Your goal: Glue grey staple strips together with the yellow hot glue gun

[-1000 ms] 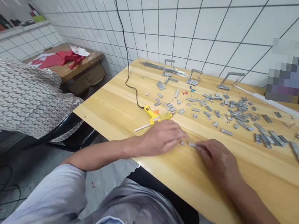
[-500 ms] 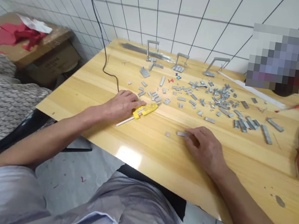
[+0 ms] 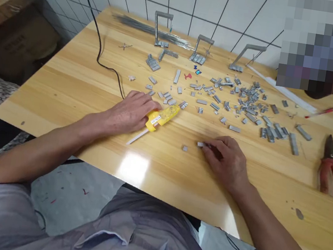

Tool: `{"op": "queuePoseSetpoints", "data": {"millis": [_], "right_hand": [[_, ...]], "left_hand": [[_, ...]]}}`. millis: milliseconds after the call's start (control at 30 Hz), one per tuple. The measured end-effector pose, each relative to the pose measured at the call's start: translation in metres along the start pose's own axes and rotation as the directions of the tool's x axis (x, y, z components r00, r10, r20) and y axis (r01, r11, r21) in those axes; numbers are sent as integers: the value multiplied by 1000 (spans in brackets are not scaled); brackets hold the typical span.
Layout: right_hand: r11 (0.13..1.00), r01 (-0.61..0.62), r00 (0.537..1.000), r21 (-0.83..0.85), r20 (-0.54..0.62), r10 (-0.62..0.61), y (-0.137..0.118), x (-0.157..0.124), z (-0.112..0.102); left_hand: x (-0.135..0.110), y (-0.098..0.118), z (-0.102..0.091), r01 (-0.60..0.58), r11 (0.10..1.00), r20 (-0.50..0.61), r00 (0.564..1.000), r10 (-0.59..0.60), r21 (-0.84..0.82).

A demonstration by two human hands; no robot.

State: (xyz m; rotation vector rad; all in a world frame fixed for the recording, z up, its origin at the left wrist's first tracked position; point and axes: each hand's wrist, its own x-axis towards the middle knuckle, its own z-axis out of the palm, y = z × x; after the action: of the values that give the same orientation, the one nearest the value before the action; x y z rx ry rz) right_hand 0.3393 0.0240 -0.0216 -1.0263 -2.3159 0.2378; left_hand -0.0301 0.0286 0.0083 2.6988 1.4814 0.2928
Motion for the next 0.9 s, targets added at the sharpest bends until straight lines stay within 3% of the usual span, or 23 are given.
{"op": "queuePoseSetpoints", "data": {"millis": [200,367,700,900], "right_hand": [[997,57,998,-46,-25,-58,-11,2,-10],[977,159,983,-139,120,-143,-35,7,-7],[975,93,966,-203,256,-39,-48,21,3],[984,76,981,-162,186,-45,-48,28,8]], "left_hand": [[-1,-11,14,43,997,-164,985,-53,-66],[-11,-13,9,77,989,-214,971,-103,-129],[-14,-1,7,-10,976,-118,993,-16,-217],[-12,3,7,17,972,-83,996,-37,-233]]}}
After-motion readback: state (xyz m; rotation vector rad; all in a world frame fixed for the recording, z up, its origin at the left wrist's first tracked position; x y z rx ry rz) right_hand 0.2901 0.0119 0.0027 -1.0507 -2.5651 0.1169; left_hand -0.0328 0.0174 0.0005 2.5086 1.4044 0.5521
